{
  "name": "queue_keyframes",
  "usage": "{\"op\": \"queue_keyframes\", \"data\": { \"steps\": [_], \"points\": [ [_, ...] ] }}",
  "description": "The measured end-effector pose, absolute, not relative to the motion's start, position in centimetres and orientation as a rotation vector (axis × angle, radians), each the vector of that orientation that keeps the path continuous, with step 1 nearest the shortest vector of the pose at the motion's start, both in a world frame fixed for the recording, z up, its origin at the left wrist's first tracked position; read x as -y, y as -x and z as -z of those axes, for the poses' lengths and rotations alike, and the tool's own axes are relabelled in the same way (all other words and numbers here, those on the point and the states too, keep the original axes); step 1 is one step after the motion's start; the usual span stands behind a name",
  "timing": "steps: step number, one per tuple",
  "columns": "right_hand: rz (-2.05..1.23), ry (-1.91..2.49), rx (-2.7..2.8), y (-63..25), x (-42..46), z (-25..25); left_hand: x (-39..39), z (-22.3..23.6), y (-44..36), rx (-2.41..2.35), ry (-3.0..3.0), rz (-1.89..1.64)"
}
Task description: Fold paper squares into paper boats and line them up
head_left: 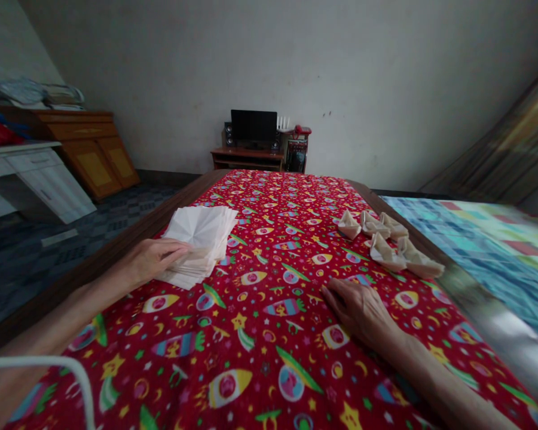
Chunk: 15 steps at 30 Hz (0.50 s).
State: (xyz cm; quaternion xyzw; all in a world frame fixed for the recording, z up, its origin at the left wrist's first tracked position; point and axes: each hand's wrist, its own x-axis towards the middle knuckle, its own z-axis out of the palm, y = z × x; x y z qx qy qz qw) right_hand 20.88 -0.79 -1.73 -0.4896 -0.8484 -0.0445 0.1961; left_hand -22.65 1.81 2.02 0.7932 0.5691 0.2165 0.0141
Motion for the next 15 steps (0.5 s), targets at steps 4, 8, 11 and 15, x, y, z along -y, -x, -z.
{"op": "queue_keyframes", "data": {
  "steps": [4, 8, 11, 15],
  "points": [
    [0.123, 1.360, 2.379, -20.9, 0.9, 1.7, -1.8, -1.4, 22.5, -1.861, -2.655, -0.755],
    [0.127, 1.353, 2.386, -20.9, 0.9, 1.7, -1.4, -2.1, 21.6, -1.839, -2.815, -0.887],
    [0.132, 1.350, 2.388, -20.9, 0.8, 1.8, -0.9, -3.0, 20.1, -1.721, -2.930, -1.022],
    [0.147, 1.378, 2.379, -21.0, 0.8, 1.9, -0.1, -3.6, 16.4, -1.372, -3.074, -0.963]
  ]
}}
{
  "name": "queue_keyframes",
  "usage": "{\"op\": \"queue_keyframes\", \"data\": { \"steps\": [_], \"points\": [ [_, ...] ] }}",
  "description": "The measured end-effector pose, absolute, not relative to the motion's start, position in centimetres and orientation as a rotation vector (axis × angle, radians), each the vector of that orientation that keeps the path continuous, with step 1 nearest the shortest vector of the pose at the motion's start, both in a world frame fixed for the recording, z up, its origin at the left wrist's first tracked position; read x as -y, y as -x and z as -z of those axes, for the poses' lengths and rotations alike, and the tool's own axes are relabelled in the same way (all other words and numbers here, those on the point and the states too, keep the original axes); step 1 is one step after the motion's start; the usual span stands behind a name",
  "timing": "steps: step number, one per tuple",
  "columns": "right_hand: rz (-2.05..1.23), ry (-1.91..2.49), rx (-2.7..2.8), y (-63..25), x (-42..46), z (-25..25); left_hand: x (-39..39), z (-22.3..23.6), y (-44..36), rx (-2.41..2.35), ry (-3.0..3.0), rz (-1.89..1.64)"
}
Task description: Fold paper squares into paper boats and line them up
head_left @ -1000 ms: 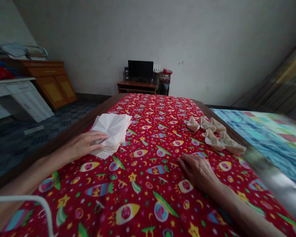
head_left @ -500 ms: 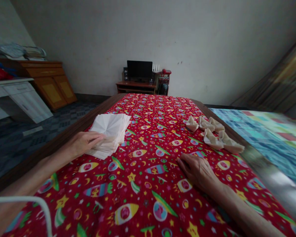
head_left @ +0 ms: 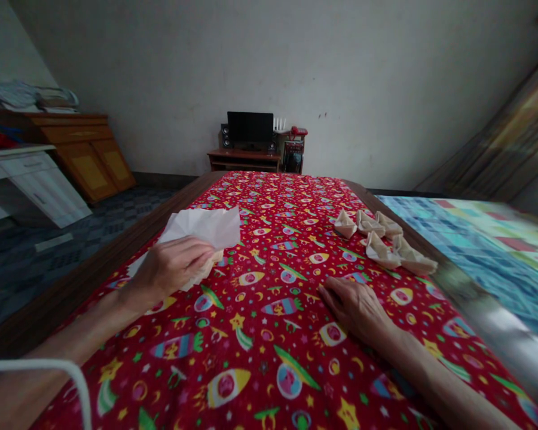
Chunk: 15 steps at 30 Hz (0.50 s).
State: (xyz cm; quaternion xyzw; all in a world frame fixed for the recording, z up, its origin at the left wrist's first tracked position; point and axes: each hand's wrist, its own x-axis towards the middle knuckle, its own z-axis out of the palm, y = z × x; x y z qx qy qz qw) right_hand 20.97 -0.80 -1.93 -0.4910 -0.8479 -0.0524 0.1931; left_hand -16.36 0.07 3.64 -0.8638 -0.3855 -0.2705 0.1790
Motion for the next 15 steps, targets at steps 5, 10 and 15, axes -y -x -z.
{"op": "queue_keyframes", "data": {
  "steps": [5, 10, 15],
  "points": [
    [0.055, 1.331, 2.355, -21.3, 0.8, 2.1, 1.4, -3.4, 9.4, 0.879, 2.630, 0.634],
    [0.096, 1.184, 2.284, -21.7, 0.6, 2.4, 1.8, -2.1, 4.5, 0.714, 2.714, 0.608],
    [0.145, 1.060, 2.331, -21.9, 0.5, 2.5, 1.8, -1.1, 2.3, 0.652, 2.804, 0.574]
  ]
}}
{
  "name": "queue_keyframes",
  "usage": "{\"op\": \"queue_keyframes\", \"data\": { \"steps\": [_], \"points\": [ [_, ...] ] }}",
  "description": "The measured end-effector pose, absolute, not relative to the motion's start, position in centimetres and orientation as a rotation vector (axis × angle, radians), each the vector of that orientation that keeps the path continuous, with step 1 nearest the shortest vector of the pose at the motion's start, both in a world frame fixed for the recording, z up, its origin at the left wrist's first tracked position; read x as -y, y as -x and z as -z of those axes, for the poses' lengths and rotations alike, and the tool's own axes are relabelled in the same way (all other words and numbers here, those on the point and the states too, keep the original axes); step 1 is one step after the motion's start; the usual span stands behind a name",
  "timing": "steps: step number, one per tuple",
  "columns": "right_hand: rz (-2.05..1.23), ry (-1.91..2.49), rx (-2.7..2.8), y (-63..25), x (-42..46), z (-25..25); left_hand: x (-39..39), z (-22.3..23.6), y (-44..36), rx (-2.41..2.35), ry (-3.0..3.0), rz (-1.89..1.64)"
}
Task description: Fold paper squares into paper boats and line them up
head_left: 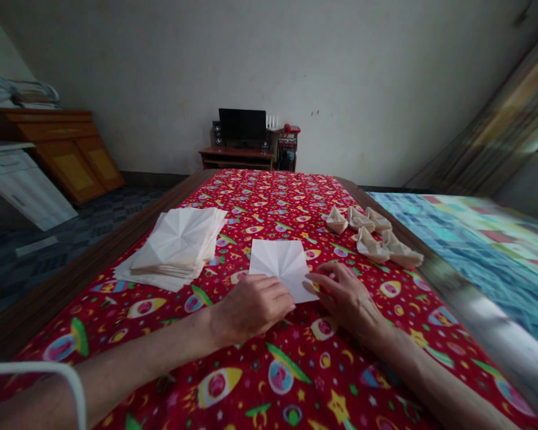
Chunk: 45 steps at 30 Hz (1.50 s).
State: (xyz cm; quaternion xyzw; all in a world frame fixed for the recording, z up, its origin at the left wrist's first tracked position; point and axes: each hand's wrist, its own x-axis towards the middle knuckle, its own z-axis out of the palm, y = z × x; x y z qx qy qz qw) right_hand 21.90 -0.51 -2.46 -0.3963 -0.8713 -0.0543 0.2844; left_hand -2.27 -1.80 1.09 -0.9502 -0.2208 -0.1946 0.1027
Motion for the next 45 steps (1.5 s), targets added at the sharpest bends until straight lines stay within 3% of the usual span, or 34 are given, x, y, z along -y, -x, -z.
{"op": "queue_keyframes", "data": {
  "steps": [7, 13, 21, 28, 37, 45],
  "points": [
    [-0.014, 0.934, 2.378, -22.1, 0.9, 1.9, 2.1, -1.4, 4.0, 0.848, 2.987, 0.619],
    [-0.201, 0.869, 2.348, -22.1, 0.7, 2.0, 0.8, 0.8, 7.8, 1.008, 2.990, 0.746],
    [-0.229, 0.862, 2.337, -22.6, 1.1, 1.5, -1.6, 2.1, 7.6, 0.794, 3.004, 0.854],
    [-0.276, 0.834, 2.327, -23.6, 2.8, 1.5, 0.8, 1.7, 7.0, 0.827, 3.072, 0.902],
    [-0.483, 1.008, 2.294, -22.9, 3.7, 0.2, 2.0, 1.1, 6.4, 0.975, 3.157, 1.184],
    [-0.581, 1.242, 2.126, -22.5, 3.2, 0.5, 1.9, 1.3, 6.3, 1.223, 3.040, 1.099]
  ]
}}
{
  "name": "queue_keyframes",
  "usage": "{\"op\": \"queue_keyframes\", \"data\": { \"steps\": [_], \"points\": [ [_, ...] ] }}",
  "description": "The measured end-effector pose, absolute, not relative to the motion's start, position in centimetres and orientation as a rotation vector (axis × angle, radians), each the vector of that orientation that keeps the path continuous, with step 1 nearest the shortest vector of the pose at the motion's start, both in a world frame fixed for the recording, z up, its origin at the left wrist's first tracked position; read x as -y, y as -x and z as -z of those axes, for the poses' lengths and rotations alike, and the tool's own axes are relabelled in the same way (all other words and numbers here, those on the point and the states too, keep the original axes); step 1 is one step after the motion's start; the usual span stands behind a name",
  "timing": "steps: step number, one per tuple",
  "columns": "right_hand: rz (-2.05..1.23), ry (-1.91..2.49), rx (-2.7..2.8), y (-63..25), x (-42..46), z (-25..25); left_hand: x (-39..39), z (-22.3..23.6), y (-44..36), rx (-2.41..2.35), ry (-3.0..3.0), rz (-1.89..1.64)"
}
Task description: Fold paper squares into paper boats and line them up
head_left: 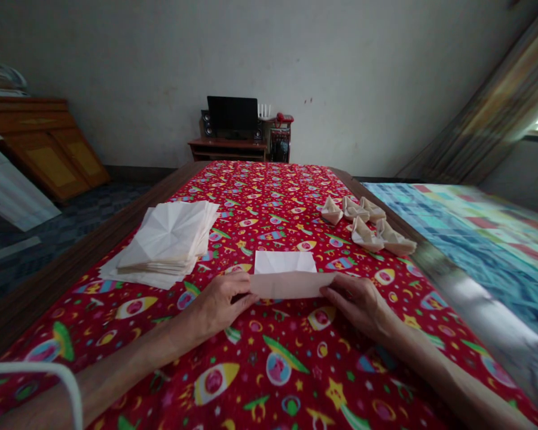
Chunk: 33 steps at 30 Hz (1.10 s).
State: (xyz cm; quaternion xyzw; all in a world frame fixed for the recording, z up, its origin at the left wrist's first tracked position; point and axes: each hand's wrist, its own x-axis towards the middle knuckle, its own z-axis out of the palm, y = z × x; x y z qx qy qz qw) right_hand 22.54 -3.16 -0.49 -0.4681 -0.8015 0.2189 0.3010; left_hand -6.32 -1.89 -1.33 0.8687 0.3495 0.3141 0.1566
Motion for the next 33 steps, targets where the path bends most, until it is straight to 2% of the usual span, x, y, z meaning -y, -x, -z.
{"op": "queue_keyframes", "data": {
  "steps": [5, 12, 21, 30, 33],
  "points": [
    [-0.564, 1.385, 2.004, -21.5, 1.9, 1.1, 1.3, 1.4, 5.9, -1.158, -2.433, -0.925],
    [-0.221, 1.566, 2.112, -20.5, 1.3, 1.2, 0.3, 1.4, 5.2, -1.388, -2.500, -0.770],
    [-0.059, 1.750, 2.266, -19.9, 0.6, 0.5, -0.6, -1.7, 4.0, -1.635, -2.542, -0.234],
    [-0.021, 1.738, 2.277, -20.1, 0.3, 1.0, -0.7, -1.5, 4.0, -1.665, -2.633, -0.213],
    [-0.035, 1.764, 2.260, -20.0, 0.3, 0.8, -0.7, -1.7, 4.2, -1.664, -2.688, -0.326]
  ]
}}
